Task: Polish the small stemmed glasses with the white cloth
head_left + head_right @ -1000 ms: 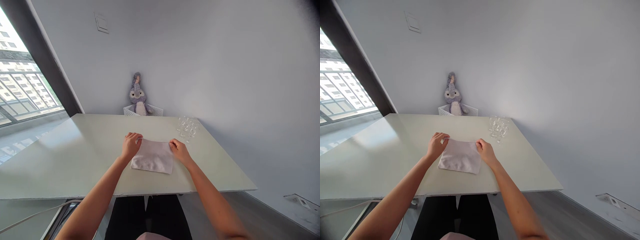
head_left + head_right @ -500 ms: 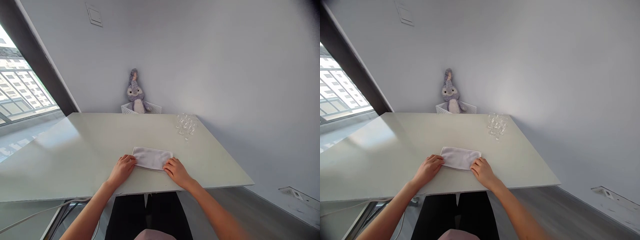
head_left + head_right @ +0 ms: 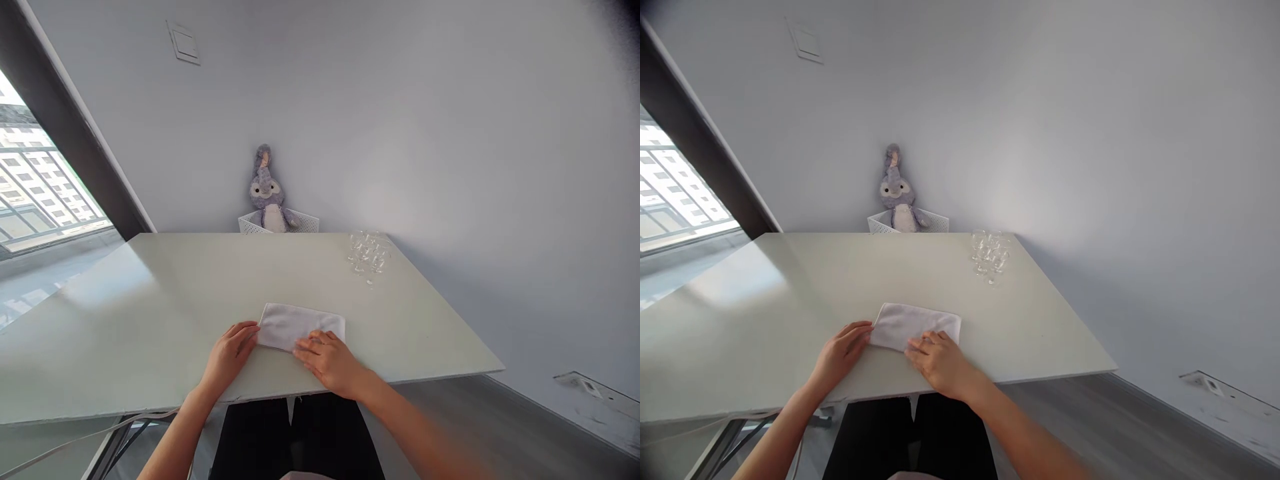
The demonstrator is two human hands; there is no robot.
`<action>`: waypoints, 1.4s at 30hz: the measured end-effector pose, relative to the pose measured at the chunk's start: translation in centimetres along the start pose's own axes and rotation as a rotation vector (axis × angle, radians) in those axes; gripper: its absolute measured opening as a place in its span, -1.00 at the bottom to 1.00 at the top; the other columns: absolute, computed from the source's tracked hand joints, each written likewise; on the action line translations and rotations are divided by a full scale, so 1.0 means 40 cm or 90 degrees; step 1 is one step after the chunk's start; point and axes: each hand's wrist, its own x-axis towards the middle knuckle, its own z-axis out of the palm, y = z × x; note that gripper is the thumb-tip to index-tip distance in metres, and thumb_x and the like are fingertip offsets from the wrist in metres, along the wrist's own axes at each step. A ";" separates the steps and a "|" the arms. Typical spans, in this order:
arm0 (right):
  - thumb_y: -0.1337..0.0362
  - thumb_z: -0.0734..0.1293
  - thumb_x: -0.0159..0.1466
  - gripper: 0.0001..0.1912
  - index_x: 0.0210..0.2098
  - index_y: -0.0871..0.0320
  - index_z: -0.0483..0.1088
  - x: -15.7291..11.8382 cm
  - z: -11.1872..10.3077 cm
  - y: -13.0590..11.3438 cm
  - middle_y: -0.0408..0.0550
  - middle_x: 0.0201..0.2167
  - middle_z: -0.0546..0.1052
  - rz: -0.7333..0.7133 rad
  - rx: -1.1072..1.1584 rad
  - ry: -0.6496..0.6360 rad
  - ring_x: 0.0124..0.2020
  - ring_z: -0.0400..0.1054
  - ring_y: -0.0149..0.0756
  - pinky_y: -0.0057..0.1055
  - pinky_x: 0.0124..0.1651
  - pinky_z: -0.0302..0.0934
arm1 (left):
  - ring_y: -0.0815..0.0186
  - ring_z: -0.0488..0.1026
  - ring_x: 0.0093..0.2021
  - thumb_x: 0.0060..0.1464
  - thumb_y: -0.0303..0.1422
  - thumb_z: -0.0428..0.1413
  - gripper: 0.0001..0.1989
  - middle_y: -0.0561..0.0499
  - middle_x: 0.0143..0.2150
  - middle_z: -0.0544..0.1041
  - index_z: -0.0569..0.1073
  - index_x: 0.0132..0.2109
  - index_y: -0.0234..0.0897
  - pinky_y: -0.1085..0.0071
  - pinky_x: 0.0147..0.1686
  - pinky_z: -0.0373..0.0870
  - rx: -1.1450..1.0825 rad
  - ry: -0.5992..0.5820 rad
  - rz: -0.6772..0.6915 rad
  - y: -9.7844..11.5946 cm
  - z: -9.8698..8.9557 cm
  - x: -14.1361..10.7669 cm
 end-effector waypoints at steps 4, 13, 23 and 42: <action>0.41 0.08 0.27 -0.60 0.04 -0.01 0.28 -0.007 0.011 0.047 -0.15 0.03 0.38 0.038 -0.026 -0.035 -0.17 0.22 -0.24 -0.29 -0.16 0.14 | 0.31 0.38 -0.06 0.13 -0.27 -0.14 -0.72 0.08 -0.06 0.45 0.42 -0.13 -0.11 0.42 -0.10 0.33 0.003 -0.005 -0.007 -0.015 0.005 -0.005; 0.21 0.18 0.16 -0.70 -0.16 0.14 0.38 -0.078 -0.071 0.299 -0.04 -0.26 0.48 0.511 0.262 0.253 -0.42 0.34 -0.33 -0.39 -0.35 0.22 | 0.31 0.39 -0.09 0.12 -0.25 -0.12 -0.73 0.06 -0.10 0.46 0.42 -0.14 -0.13 0.41 -0.12 0.34 -0.003 -0.012 -0.029 -0.017 0.005 -0.005; 0.31 0.30 -0.01 -0.74 -0.30 0.21 0.30 0.040 -0.061 0.504 -0.06 -0.39 0.42 0.695 0.539 0.448 -0.53 0.29 -0.45 -0.54 -0.55 0.16 | 0.32 0.39 -0.11 0.13 -0.32 -0.11 -0.76 0.05 -0.13 0.47 0.43 -0.16 -0.14 0.40 -0.14 0.35 0.004 0.011 -0.003 -0.011 0.004 -0.010; 0.44 0.29 0.00 -0.93 -0.47 0.21 0.36 0.376 0.099 0.296 -0.14 -0.47 0.43 0.515 0.711 0.173 -0.63 0.26 -0.54 -0.62 -0.64 0.10 | 0.25 0.34 -0.29 0.06 -0.26 0.01 -0.81 -0.02 -0.38 0.41 0.43 -0.36 -0.25 0.33 -0.31 0.26 0.184 -0.216 0.278 0.253 0.132 0.108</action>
